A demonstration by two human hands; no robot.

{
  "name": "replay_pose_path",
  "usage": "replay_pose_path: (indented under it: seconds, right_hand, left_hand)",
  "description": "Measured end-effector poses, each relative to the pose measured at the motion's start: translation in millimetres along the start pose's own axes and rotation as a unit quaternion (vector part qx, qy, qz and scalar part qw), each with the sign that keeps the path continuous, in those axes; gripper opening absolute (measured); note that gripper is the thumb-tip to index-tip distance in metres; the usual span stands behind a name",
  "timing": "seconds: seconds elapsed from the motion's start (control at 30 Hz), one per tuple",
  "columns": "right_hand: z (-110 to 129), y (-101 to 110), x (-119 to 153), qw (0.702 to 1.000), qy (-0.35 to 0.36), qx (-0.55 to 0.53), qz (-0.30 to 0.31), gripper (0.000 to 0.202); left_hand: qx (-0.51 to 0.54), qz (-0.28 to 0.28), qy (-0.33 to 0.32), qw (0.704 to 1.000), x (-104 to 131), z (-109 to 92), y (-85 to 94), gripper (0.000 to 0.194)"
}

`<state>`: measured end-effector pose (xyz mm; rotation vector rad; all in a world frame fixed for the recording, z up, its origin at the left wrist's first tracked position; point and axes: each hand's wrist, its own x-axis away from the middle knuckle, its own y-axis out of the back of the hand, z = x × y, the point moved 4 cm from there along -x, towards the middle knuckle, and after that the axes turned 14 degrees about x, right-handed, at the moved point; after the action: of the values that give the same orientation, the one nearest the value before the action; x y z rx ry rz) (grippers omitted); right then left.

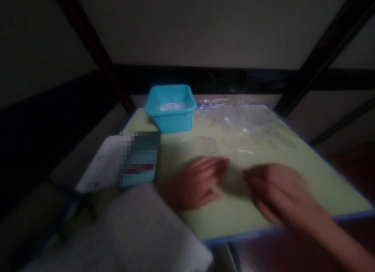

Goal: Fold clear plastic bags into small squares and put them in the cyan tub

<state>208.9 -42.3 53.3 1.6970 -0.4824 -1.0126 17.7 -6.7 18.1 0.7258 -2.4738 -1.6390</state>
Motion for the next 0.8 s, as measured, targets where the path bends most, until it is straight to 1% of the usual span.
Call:
replay_pose_path:
  seconds: [0.07, 0.13, 0.17, 0.23, 0.33, 0.4, 0.5, 0.6, 0.8]
  right_hand:
    - [-13, -14, -28, 1.000, 0.005, -0.007, 0.017, 0.040]
    - [-27, -36, -52, 0.998, 0.020, -0.014, 0.063, 0.050]
    - [-33, -47, -60, 0.995, 0.030, -0.014, 0.090, 0.056]
    - [-39, -67, -67, 0.991, 0.053, -0.025, 0.118, 0.062]
    - [-41, -85, -63, 0.989, 0.054, -0.030, 0.133, 0.067]
    - [-40, -90, -59, 0.989, 0.054, -0.024, 0.137, 0.069]
    - [-43, -92, -55, 0.990, 0.055, -0.012, 0.129, 0.070]
    - [-53, -94, -53, 0.991, 0.038, 0.006, 0.127, 0.072]
    - [-74, -98, -47, 0.988, -0.013, 0.038, 0.151, 0.075]
  left_hand:
    - [-0.031, -0.046, 0.062, 0.997, 0, 10, 2.2, 0.054]
    - [-0.055, -0.085, 0.121, 0.987, 2, 22, 3.4, 0.053]
    - [-0.064, -0.097, 0.144, 0.983, 3, 28, 3.2, 0.053]
    - [-0.074, -0.098, 0.174, 0.977, 6, 38, 0.6, 0.056]
    - [-0.079, -0.079, 0.201, 0.973, 10, 47, -4.6, 0.060]
    - [-0.081, -0.076, 0.209, 0.972, 11, 49, -6.4, 0.061]
    - [-0.083, -0.077, 0.212, 0.971, 12, 48, -7.1, 0.062]
    - [-0.085, -0.070, 0.211, 0.971, 12, 48, -7.4, 0.062]
    - [-0.088, -0.056, 0.225, 0.969, 11, 47, -6.5, 0.063]
